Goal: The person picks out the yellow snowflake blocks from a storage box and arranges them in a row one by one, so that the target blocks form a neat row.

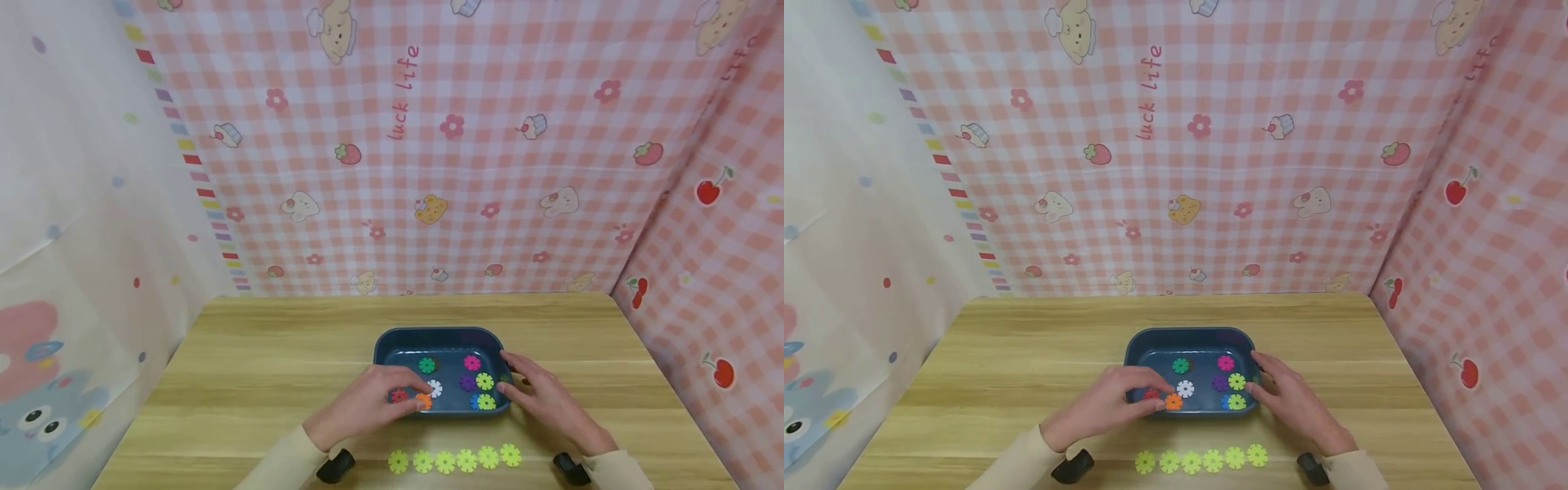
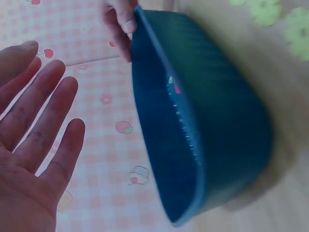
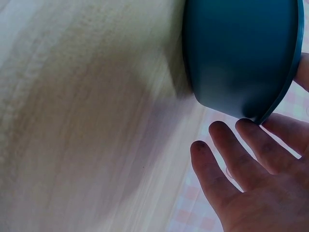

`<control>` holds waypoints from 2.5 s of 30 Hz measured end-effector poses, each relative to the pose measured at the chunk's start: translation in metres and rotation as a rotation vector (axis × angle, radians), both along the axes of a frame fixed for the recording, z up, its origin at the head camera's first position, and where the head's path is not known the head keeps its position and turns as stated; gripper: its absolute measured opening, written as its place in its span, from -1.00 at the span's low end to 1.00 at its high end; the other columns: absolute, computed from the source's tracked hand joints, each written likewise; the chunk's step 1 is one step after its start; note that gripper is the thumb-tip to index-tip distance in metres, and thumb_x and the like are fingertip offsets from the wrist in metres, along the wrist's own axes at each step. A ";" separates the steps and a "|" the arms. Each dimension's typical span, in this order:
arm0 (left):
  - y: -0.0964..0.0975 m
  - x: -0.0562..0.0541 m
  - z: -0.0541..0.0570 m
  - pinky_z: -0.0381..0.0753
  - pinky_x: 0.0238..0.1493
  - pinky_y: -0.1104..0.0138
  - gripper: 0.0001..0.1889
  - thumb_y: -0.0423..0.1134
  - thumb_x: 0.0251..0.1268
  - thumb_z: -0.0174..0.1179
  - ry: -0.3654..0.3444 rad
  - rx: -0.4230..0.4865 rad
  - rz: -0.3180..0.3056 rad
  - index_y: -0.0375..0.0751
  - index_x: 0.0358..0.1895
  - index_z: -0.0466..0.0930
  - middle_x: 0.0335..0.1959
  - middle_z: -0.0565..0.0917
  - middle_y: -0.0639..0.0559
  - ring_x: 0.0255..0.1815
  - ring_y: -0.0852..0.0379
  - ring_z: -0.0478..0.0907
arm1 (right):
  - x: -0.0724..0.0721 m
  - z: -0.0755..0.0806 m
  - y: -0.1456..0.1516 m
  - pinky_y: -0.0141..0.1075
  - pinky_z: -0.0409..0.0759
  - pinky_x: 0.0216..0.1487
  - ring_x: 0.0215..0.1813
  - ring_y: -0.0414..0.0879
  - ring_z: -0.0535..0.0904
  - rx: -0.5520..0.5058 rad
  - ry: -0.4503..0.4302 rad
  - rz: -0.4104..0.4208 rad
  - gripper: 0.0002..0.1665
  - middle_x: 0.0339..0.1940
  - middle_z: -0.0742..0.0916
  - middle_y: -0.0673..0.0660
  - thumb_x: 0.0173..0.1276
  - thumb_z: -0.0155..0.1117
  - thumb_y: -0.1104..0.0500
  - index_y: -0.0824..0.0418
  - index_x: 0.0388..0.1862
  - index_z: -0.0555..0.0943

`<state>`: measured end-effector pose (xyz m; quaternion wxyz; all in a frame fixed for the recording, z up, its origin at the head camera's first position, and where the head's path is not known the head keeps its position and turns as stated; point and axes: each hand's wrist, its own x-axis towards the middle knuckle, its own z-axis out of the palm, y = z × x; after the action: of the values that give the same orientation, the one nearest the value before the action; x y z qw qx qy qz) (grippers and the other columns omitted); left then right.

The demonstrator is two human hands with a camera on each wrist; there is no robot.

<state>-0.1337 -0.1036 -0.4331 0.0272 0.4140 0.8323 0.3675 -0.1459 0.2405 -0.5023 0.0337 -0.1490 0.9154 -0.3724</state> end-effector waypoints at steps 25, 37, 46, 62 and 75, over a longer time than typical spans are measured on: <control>0.060 -0.085 0.014 0.54 0.26 0.39 -0.66 -0.09 0.51 0.28 0.049 -0.260 -0.168 -0.04 0.25 0.68 0.20 0.69 0.15 0.22 0.27 0.59 | -0.002 -0.001 0.002 0.19 0.55 0.29 0.44 0.39 0.42 0.001 0.000 0.003 -0.26 0.49 0.45 0.44 0.56 0.29 0.02 0.34 0.56 0.35; 0.086 -0.110 -0.020 0.49 0.33 0.39 -0.63 -0.14 0.46 0.33 -0.024 -0.330 -0.182 -0.10 0.26 0.68 0.21 0.69 0.14 0.29 0.26 0.55 | -0.003 -0.003 0.002 0.20 0.54 0.29 0.44 0.37 0.43 -0.013 0.000 0.008 -0.26 0.50 0.46 0.41 0.56 0.29 0.02 0.31 0.57 0.35; 0.107 -0.117 -0.041 0.51 0.23 0.48 -0.62 -0.19 0.44 0.35 -0.090 -0.339 -0.221 -0.11 0.26 0.68 0.20 0.70 0.13 0.21 0.31 0.58 | -0.003 -0.004 0.003 0.19 0.55 0.29 0.43 0.37 0.44 -0.014 -0.017 0.002 -0.27 0.50 0.45 0.41 0.57 0.28 0.02 0.29 0.58 0.35; 0.128 -0.121 -0.069 0.52 0.01 0.61 -0.62 -0.26 0.38 0.40 -0.114 -0.370 -0.242 -0.09 0.23 0.70 0.08 0.74 0.16 -0.09 0.40 0.58 | -0.002 -0.006 0.004 0.15 0.59 0.24 0.41 0.36 0.47 -0.022 0.000 0.014 -0.29 0.49 0.47 0.41 0.55 0.30 0.07 0.32 0.55 0.37; 0.136 -0.122 -0.087 0.45 0.14 0.55 -0.65 -0.21 0.30 0.47 0.014 -0.410 -0.244 -0.03 0.14 0.75 0.08 0.71 0.21 -0.01 0.43 0.53 | -0.002 -0.003 0.004 0.12 0.58 0.27 0.45 0.32 0.44 -0.041 -0.037 0.009 -0.26 0.51 0.46 0.36 0.57 0.28 0.01 0.28 0.58 0.34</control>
<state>-0.2557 0.0327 -0.5197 0.1492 0.4998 0.8336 0.1819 -0.1483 0.2440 -0.5053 0.0493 -0.1466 0.9062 -0.3935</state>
